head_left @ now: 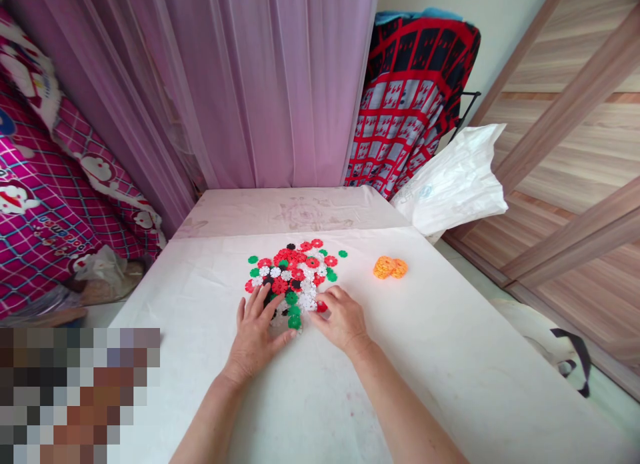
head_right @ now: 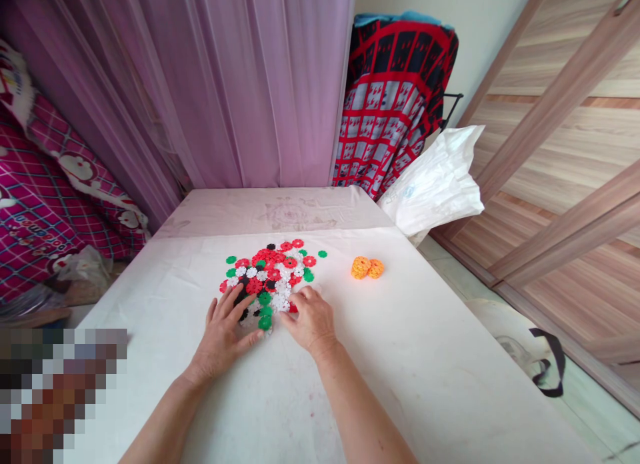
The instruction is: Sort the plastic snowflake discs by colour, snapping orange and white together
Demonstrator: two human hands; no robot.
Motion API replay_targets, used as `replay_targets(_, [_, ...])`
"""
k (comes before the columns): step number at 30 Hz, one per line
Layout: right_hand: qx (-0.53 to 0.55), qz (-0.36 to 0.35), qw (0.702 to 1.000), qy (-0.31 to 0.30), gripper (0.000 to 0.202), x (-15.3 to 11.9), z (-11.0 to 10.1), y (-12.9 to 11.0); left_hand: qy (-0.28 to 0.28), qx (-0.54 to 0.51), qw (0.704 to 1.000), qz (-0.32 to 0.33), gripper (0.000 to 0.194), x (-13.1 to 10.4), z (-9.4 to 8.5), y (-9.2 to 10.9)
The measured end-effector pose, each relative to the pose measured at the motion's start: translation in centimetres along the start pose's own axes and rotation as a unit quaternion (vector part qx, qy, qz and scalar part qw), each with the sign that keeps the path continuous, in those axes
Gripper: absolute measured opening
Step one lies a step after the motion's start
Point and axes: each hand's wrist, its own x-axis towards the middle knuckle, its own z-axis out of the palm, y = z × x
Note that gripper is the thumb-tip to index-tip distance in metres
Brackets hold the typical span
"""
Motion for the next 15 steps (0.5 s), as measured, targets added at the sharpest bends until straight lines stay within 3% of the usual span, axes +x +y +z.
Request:
replay_targets(5, [-0.032,0.015,0.999,-0.032,0.025,0.0,0.2,-1.0,-0.032,0.044,0.998,0.012,0.080,-0.1,0.5,0.8])
replay_targets(12, [-0.041,0.007,0.998,-0.050,0.016,0.5,0.4,-1.2,0.018,0.057,0.994,-0.089,0.055,0.4,1.1,1.1])
replay_targets(15, [-0.048,-0.003,0.998,-0.042,0.013,0.5,0.7,-1.2,0.035,0.035,0.994,-0.097,0.049,0.4,1.0,0.9])
